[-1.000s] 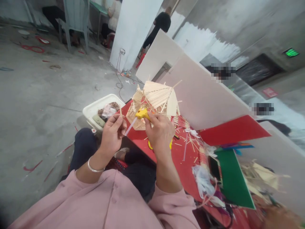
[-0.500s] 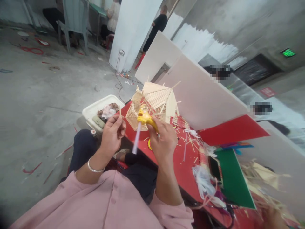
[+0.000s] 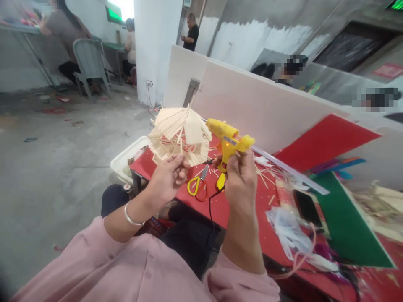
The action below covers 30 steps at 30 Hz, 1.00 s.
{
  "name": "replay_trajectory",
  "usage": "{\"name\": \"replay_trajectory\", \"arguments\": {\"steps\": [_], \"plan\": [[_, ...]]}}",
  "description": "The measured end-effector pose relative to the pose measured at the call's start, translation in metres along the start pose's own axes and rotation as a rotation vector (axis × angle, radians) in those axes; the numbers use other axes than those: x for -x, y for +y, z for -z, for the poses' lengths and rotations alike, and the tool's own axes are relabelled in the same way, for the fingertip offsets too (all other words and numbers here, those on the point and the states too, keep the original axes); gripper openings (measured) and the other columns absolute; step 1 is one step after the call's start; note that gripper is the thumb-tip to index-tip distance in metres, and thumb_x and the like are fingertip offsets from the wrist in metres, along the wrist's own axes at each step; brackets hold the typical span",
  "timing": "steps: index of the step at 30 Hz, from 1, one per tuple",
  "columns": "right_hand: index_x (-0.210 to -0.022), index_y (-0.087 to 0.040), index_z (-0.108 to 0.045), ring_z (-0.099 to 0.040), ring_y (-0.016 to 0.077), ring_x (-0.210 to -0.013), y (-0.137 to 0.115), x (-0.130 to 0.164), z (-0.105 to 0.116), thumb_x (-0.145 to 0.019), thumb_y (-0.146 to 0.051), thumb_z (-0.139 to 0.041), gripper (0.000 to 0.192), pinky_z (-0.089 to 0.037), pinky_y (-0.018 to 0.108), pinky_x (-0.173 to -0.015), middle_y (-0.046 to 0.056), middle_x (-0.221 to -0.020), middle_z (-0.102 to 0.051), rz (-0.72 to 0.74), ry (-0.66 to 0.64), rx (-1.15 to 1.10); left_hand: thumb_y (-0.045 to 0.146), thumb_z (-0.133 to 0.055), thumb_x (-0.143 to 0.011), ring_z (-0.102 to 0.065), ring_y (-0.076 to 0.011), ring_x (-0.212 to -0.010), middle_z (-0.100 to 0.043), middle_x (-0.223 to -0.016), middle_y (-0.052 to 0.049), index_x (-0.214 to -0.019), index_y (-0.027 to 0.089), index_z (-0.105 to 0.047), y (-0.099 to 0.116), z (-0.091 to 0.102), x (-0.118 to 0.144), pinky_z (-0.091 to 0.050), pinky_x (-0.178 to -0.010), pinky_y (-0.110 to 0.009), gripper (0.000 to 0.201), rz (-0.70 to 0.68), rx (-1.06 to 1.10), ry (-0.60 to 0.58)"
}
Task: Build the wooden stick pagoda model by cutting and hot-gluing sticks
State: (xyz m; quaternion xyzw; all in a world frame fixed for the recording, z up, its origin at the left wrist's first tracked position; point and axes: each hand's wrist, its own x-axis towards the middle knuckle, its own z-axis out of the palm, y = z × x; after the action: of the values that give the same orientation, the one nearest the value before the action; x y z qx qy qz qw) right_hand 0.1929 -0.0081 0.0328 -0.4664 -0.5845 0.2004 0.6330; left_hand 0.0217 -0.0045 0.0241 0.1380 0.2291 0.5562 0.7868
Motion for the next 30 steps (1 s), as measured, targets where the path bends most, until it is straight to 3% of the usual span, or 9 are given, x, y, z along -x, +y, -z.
{"name": "replay_trajectory", "arguments": {"steps": [7,11,14,20,25,30], "plan": [[-0.096,-0.027,-0.058,-0.049,0.0133,-0.057,0.019,-0.023,0.011,-0.091,-0.057,-0.066,0.031,-0.041,0.032,-0.052,-0.004,-0.070,-0.055,0.021,-0.124,-0.027,0.008,-0.055,-0.099,-0.053,-0.0030,-0.045,-0.065,-0.063,0.001,-0.078,0.015,-0.056,0.006,-0.013,-0.026,-0.036,-0.042,-0.012,0.022,0.002,-0.097,0.173],[-0.093,-0.026,-0.061,-0.054,0.0167,-0.065,0.024,-0.041,0.012,-0.093,-0.056,-0.059,0.030,-0.043,0.035,-0.061,-0.001,-0.074,-0.060,0.082,-0.115,0.200,0.007,-0.053,-0.100,-0.054,-0.0031,-0.046,-0.065,-0.065,0.000,-0.077,0.014,-0.057,0.008,-0.018,-0.032,-0.037,-0.042,-0.012,0.024,0.009,-0.130,0.203],[-0.100,-0.025,-0.064,-0.056,0.0192,-0.068,0.015,-0.056,0.014,-0.093,-0.049,-0.054,0.026,-0.042,0.035,-0.063,0.002,-0.077,-0.062,0.153,-0.184,0.387,0.006,-0.052,-0.100,-0.053,-0.0035,-0.045,-0.064,-0.063,-0.001,-0.074,0.013,-0.058,0.012,-0.023,-0.034,-0.038,-0.042,-0.013,0.027,0.022,-0.156,0.216],[-0.086,-0.024,-0.060,-0.053,0.0198,-0.065,-0.004,-0.076,0.012,-0.093,-0.052,-0.048,0.031,-0.039,0.036,-0.063,0.005,-0.073,-0.059,0.191,-0.278,0.616,0.009,-0.050,-0.102,-0.048,-0.0028,-0.043,-0.059,-0.058,0.001,-0.072,0.013,-0.058,0.019,-0.025,-0.036,-0.037,-0.043,-0.013,0.032,0.049,-0.223,0.217],[-0.105,-0.023,-0.067,-0.053,0.0216,-0.063,-0.004,-0.083,-0.001,-0.082,-0.059,-0.064,0.042,-0.032,0.035,-0.060,0.005,-0.074,-0.063,0.171,-0.257,0.833,0.012,-0.054,-0.102,-0.048,-0.0033,-0.045,-0.058,-0.059,0.000,-0.071,0.012,-0.061,0.019,-0.018,-0.038,-0.036,-0.044,-0.014,0.032,0.039,-0.245,0.198],[-0.119,-0.024,-0.066,-0.058,0.0257,-0.071,-0.001,-0.088,-0.014,-0.083,-0.054,-0.065,0.048,-0.028,0.034,-0.061,0.010,-0.085,-0.070,0.209,-0.199,0.984,0.010,-0.050,-0.102,-0.048,-0.0028,-0.044,-0.060,-0.062,0.000,-0.071,0.012,-0.060,0.019,-0.016,-0.039,-0.035,-0.043,-0.015,0.033,0.009,-0.254,0.185]]}}
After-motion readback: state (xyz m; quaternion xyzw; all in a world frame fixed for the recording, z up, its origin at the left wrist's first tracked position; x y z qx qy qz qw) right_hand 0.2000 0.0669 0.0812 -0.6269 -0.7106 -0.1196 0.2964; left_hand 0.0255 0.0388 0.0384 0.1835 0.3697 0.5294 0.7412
